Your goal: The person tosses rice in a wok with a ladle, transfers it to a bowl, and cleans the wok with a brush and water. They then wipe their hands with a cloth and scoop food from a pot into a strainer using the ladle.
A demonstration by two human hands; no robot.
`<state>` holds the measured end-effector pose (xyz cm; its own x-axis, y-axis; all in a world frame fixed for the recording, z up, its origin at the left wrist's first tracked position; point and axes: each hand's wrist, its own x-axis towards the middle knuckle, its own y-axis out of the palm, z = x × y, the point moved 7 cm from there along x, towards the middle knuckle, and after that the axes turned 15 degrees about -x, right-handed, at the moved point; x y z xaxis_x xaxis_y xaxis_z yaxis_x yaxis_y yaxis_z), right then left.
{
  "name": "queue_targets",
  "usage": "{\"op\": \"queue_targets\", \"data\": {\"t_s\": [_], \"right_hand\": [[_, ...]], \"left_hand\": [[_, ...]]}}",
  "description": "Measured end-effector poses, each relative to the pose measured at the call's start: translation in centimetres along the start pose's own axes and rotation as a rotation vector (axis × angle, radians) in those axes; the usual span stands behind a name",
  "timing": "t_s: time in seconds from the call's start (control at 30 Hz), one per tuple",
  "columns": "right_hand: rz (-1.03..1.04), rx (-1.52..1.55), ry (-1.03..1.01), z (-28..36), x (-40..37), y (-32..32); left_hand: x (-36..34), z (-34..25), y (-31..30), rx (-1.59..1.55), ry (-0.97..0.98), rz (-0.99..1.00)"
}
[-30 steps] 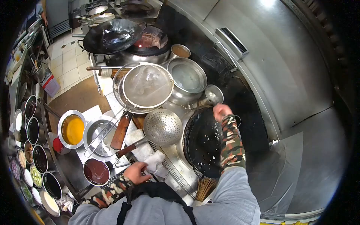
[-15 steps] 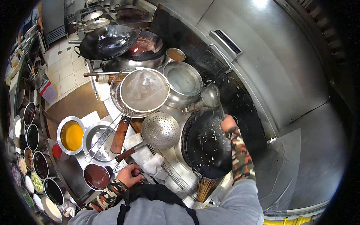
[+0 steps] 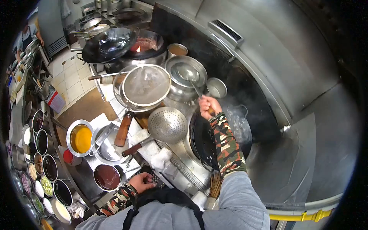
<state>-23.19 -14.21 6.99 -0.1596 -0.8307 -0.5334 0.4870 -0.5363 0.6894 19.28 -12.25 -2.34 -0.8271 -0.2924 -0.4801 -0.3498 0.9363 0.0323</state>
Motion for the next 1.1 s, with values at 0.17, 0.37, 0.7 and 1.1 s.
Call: {"op": "queue_targets", "data": {"t_s": [0.17,0.37,0.7,1.1], "right_hand": [[0.21,0.218,-0.09,-2.2,-12.4,2.6],[0.101,0.197,-0.145,-5.8,-28.3,3.3],[-0.817,-0.958,-0.03,-11.7,-33.5,-7.5],[-0.641,-1.317,-0.412,4.7,-13.1,-0.7]], "left_hand": [[3.8,13.6,4.2,-0.297,-0.222,0.009],[9.4,28.5,16.6,-0.651,-0.739,0.016],[9.5,30.6,31.0,-1.424,-0.795,0.4],[0.9,23.9,2.6,-0.657,-0.302,-0.426]]}}
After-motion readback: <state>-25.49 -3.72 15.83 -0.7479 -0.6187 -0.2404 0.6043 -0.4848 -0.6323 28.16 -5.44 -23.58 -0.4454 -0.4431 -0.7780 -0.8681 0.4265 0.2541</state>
